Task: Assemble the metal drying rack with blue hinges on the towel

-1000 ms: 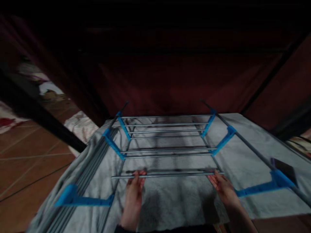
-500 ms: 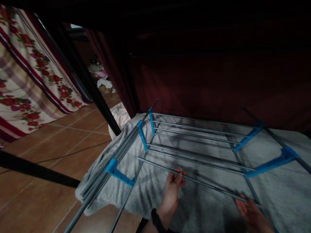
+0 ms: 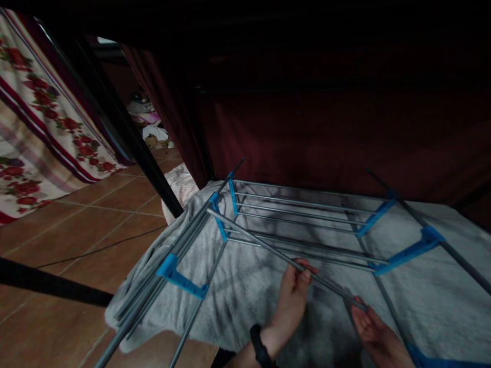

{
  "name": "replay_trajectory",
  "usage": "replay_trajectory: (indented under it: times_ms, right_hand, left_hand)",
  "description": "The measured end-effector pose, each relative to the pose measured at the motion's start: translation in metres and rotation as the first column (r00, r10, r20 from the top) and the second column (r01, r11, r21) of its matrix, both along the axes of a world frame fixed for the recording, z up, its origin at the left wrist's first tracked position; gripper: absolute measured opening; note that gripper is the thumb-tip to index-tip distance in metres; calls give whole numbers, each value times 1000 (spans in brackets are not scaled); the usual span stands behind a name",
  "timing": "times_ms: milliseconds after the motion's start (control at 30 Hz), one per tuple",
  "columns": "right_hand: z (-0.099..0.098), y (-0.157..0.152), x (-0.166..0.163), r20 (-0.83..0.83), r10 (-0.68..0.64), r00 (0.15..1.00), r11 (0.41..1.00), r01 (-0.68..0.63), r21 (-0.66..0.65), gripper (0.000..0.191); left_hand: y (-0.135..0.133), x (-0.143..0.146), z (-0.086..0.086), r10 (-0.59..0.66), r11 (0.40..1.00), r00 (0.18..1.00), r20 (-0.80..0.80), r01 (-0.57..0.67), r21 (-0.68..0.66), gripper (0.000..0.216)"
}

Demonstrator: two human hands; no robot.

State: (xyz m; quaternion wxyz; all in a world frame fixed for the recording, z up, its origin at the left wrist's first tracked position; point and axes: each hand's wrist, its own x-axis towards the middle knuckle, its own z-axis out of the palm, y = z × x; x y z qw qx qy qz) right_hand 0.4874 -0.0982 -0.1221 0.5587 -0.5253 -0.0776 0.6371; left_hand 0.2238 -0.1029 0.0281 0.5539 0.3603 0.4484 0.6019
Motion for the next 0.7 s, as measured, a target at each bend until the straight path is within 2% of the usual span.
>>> replay_trajectory:
  times_ms: [33,67,167,267,367,467,567,700]
  right_hand:
    - [5,-1,-12,-30,-39,999,999,38,-38,18]
    - [9,-3,-25,-59,-27,998,997,22,-75,18]
    - [21,-10,-59,-125,220,967,964,-235,-125,28]
    - [29,-13,-75,-134,388,912,908,-403,-114,46]
    - [37,-10,-73,-81,395,915,912,-401,-82,55]
    - [43,-7,-65,16,298,954,953,-297,-63,59]
    - [45,-8,-55,75,242,967,970,-239,-50,59]
    - [44,-12,-45,110,200,974,980,-197,-34,56]
  left_hand:
    - [0,4,1,-14,1000,1000,-12,14,19,44]
    - [1,6,2,-29,999,999,-29,30,41,46]
    - [4,3,11,-61,989,985,-159,81,123,50]
    - [7,-17,33,-4,981,941,-339,70,182,52]
    - [10,-42,63,79,968,868,-490,50,244,48]
    - [12,-60,80,146,921,773,-618,121,370,38]
    - [16,-70,70,189,889,639,-745,211,406,33]
    - [18,-78,25,160,934,347,-924,250,256,42]
